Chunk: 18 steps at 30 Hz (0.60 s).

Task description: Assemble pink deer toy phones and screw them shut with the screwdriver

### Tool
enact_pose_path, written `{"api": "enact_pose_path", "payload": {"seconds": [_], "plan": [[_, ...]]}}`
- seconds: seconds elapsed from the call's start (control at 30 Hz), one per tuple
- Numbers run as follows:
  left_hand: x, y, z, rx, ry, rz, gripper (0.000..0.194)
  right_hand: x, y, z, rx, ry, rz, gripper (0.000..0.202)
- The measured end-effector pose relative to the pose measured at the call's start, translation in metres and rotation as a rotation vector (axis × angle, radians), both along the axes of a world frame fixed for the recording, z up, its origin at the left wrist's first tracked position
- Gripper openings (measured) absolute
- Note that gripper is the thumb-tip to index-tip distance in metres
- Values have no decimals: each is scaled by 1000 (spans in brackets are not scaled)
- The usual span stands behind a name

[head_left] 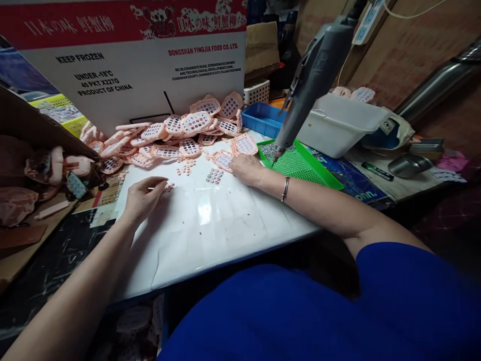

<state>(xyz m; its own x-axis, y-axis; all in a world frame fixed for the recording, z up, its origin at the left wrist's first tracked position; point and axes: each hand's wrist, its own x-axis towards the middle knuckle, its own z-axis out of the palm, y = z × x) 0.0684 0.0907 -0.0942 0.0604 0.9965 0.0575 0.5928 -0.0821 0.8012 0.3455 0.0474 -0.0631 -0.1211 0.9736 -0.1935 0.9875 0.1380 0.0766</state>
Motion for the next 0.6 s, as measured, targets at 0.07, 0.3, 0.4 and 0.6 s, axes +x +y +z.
{"api": "enact_pose_path", "payload": {"seconds": [0.07,0.3,0.4,0.6], "plan": [[-3,-5,-1,17,-12,-3,14,-1,-1,2,18,-2,21,45],[-10,-21,-6,103,-2,-23,13,-27,-7,3,85,59,221,34],[-15,-30,-5,126,10,-25,12,-40,0,-4,75,63,214,37],[-45,-36,1,153,38,79,12,-44,8,-6,15,62,200,33]]}}
